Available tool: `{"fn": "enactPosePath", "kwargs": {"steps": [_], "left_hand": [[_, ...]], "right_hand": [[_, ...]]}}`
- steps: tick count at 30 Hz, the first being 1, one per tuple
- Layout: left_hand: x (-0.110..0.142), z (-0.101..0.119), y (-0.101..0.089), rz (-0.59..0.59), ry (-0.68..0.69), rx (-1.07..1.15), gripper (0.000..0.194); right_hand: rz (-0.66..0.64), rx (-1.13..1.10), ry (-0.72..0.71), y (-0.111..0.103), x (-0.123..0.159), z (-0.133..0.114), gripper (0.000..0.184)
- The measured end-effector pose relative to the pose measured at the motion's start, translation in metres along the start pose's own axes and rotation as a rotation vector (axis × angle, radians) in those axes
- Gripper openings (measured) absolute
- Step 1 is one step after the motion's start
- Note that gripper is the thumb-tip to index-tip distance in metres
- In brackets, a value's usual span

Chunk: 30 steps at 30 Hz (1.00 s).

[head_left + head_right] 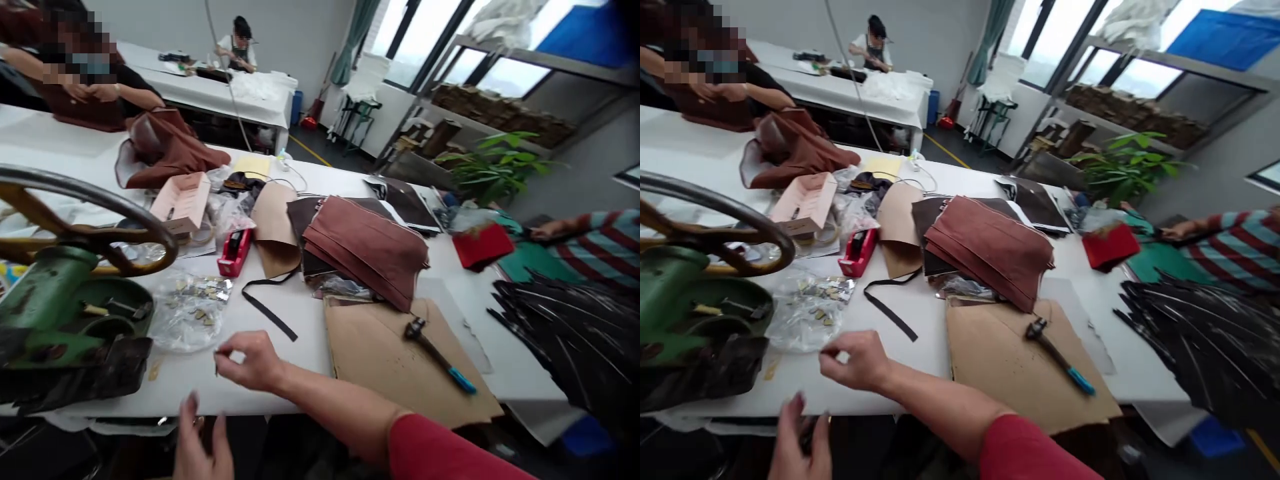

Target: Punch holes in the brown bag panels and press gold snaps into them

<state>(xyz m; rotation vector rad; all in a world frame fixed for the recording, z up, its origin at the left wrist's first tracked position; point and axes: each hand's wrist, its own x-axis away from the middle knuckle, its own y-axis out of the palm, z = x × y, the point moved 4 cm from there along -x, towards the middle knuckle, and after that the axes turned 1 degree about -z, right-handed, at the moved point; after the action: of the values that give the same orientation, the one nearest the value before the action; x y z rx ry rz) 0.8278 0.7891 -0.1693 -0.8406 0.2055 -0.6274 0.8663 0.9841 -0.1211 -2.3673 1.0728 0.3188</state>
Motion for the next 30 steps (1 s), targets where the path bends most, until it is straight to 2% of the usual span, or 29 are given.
{"fn": "enactPosePath", "kwargs": {"steps": [3,5,6,8,10,12,13,17,19,22,26,28,30], "left_hand": [[-0.028,0.069,0.052,-0.289,0.263,0.065,0.048],[-0.035,0.114,0.093,-0.469,0.396,0.113,0.040],[-0.036,0.134,0.112,-0.523,0.454,0.119,0.038],[-0.033,0.171,0.147,-0.584,0.588,0.084,0.035],[-0.026,0.201,0.177,-0.588,0.722,0.025,0.034],[-0.017,0.222,0.204,-0.574,0.827,-0.005,0.034],[-0.012,0.229,0.216,-0.568,0.871,-0.008,0.034],[0.000,0.245,0.258,-0.444,1.010,-0.029,0.036],[-0.004,0.252,0.272,-0.337,1.074,-0.014,0.035],[-0.016,0.269,0.283,-0.155,1.182,0.048,0.030],[-0.026,0.301,0.287,0.069,1.361,-0.008,0.022],[-0.026,0.317,0.289,0.144,1.457,-0.079,0.017],[-0.024,0.332,0.291,0.198,1.540,-0.126,0.015]], "right_hand": [[-0.061,0.152,0.104,-0.058,0.057,0.008,0.012],[-0.044,0.398,0.200,-0.114,0.076,0.028,0.015],[-0.005,0.556,0.263,-0.148,0.083,0.042,0.017],[0.109,0.739,0.370,-0.222,0.098,0.074,0.024],[0.211,0.869,0.450,-0.290,0.117,0.107,0.032],[0.248,0.955,0.483,-0.338,0.136,0.139,0.040],[0.236,0.978,0.477,-0.355,0.144,0.153,0.039],[0.113,0.975,0.355,-0.386,0.169,0.193,0.025],[0.099,0.957,0.295,-0.398,0.177,0.203,0.025],[0.134,0.926,0.244,-0.422,0.181,0.208,0.024],[0.219,0.937,0.143,-0.447,0.177,0.194,0.022],[0.288,1.042,-0.003,-0.451,0.177,0.174,0.024],[0.302,1.156,-0.211,-0.449,0.181,0.148,0.024]]}}
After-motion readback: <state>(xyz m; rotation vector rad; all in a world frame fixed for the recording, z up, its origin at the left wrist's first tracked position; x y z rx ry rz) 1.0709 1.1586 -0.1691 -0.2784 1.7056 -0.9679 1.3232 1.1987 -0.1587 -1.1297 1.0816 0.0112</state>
